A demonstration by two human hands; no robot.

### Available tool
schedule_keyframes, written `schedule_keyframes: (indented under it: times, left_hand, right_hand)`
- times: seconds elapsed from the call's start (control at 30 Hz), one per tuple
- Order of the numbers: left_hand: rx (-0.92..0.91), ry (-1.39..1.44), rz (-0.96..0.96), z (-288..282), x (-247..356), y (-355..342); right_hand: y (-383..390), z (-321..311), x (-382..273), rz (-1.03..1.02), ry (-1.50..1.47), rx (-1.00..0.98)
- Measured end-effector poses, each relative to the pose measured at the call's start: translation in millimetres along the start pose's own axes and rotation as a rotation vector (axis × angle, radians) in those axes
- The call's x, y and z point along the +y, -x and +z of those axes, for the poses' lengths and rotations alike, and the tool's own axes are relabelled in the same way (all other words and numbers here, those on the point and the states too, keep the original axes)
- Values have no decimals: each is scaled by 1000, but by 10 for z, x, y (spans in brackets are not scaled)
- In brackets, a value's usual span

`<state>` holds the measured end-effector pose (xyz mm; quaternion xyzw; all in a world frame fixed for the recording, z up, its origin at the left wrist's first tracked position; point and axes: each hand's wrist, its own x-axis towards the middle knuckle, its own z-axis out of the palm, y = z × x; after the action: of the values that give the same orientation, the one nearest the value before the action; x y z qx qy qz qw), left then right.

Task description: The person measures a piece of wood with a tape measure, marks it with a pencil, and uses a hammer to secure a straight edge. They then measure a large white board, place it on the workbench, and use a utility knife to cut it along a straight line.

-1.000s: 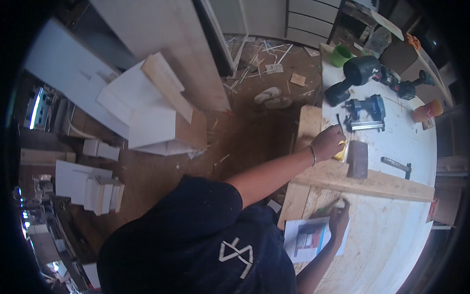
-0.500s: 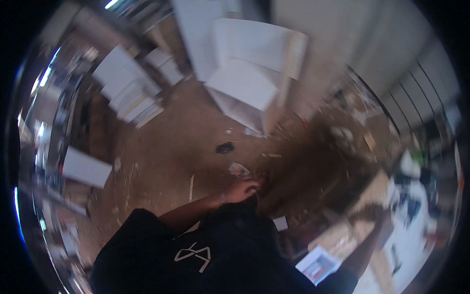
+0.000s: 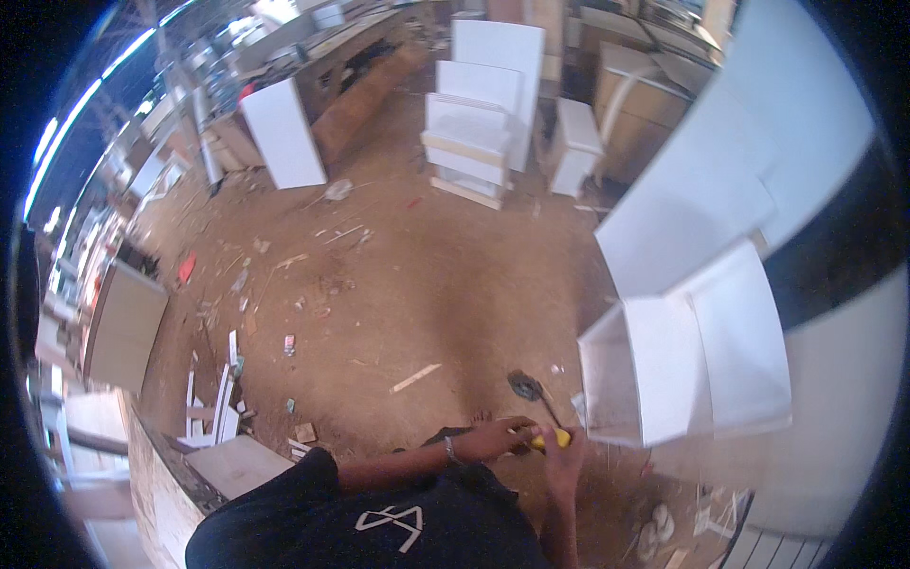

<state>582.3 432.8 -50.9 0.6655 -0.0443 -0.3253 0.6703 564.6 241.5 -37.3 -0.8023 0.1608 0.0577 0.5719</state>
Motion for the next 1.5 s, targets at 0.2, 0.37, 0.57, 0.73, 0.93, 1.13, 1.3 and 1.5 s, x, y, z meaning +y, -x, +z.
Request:
schedule_keyframes:
  times: [0.2, 0.37, 0.57, 0.73, 0.93, 1.13, 1.3, 1.5]
  left_hand:
    - [177, 238, -155, -2036, 809, 291]
    - [241, 371, -184, -3007, 904, -98]
    - [424, 413, -263, -4523, 1162, -821]
    - [846, 493, -133, -5856, 1494, -418]
    - [1416, 775, 165, -7746, 1891, 558]
    - [1439, 825, 342, -9662, 1846, 785]
    - [1341, 745, 289, -11507, 2268, 321]
    - [1260, 605, 105, -13610, 2846, -175]
  right_hand:
    - [-1284, 1427, -1253, -131, 299, -691]
    - [-2349, 2333, -1755, -79, 72, -1115]
    - [-3900, 3668, -2447, -132, 241, -1440]
    - [-4763, 4966, -3692, -376, 473, -1852]
    - [-5587, 6565, -4523, -526, 760, -1961]
    - [-6338, 8146, -4983, -551, 819, -1925]
    - [-6980, 9117, -5807, -383, 879, -1781]
    - [-8054, 10429, -6345, -280, 750, -1665]
